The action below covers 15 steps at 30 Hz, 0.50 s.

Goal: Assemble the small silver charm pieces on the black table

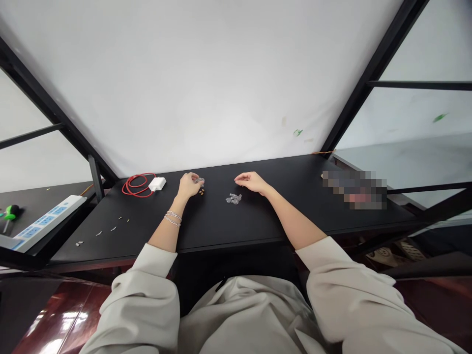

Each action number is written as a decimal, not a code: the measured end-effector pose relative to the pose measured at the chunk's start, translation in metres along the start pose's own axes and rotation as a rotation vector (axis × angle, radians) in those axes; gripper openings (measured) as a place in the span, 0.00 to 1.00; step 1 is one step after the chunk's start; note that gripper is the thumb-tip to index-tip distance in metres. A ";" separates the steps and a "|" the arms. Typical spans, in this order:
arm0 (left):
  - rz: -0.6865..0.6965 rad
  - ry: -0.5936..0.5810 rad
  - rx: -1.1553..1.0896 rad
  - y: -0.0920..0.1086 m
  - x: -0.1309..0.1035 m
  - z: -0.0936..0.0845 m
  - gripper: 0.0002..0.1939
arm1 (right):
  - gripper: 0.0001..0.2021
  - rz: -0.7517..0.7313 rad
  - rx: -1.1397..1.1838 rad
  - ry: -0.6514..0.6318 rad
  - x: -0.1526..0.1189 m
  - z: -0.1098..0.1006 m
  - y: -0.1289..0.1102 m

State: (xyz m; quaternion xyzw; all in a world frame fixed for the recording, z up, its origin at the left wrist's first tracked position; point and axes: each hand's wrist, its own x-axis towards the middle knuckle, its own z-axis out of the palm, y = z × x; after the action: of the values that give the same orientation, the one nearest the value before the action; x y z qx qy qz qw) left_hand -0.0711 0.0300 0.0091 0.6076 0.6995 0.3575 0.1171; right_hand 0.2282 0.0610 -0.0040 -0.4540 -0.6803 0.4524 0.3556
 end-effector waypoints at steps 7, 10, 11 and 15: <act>0.048 -0.031 0.101 0.000 -0.002 0.002 0.13 | 0.06 -0.056 -0.124 0.030 0.002 -0.007 -0.001; 0.062 -0.034 0.108 0.002 -0.003 0.001 0.12 | 0.14 -0.042 -0.344 0.280 -0.003 -0.046 -0.001; 0.064 -0.036 0.106 0.003 -0.003 0.000 0.12 | 0.17 -0.015 -0.427 0.406 -0.008 -0.066 -0.001; 0.062 -0.045 0.096 0.004 -0.004 0.000 0.13 | 0.40 0.375 -0.829 0.746 -0.044 -0.157 0.014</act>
State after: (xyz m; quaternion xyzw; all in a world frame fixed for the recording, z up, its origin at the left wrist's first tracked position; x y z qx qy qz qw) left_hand -0.0672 0.0261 0.0109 0.6416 0.6941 0.3132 0.0924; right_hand 0.3872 0.0685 0.0324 -0.7961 -0.5376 0.0134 0.2775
